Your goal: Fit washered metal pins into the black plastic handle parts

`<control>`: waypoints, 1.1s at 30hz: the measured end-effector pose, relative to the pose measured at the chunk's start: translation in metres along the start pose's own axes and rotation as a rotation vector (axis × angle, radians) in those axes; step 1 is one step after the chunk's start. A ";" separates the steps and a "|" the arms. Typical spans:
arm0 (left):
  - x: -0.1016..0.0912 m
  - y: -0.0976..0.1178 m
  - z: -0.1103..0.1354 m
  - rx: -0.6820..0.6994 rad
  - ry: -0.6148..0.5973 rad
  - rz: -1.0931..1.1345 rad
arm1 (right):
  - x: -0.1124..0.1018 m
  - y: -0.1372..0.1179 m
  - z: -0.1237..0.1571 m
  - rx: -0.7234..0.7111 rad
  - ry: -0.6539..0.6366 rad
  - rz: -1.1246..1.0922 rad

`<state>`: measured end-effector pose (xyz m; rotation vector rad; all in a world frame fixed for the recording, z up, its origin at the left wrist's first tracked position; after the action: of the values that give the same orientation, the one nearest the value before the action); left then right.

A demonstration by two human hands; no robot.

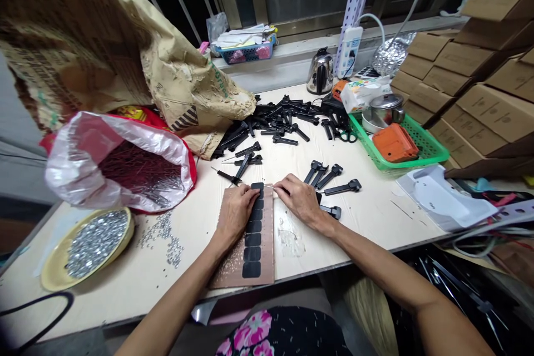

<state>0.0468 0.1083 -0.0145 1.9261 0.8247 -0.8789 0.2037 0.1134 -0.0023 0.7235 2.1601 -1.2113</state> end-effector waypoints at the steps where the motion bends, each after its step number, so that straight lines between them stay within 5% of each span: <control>1: 0.000 0.002 0.000 0.014 -0.003 -0.001 | 0.000 0.000 0.000 0.003 0.003 -0.002; 4: -0.005 0.002 -0.001 -0.048 0.003 0.080 | -0.002 0.000 -0.001 0.009 0.009 -0.005; 11: -0.002 -0.027 0.012 -0.673 0.070 0.791 | 0.001 -0.024 0.000 -0.056 -0.056 -0.036; 17: 0.005 -0.017 0.017 -0.819 0.150 1.174 | 0.003 -0.034 -0.001 -0.083 -0.066 -0.023; 33: 0.007 -0.016 0.020 -0.976 0.147 1.425 | 0.003 -0.041 0.002 0.014 -0.048 -0.051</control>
<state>0.0326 0.0988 -0.0354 1.1702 -0.1953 0.4885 0.1741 0.0938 0.0178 0.6420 2.1442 -1.2590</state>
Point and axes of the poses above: each hand's wrist, its own z-axis away from the middle knuckle, its own x-axis out of the palm, y = z × x, the point moved 8 cm from there along -z, towards the middle knuckle, and after that the axes turned 6 degrees about y, right-handed, at the moved point
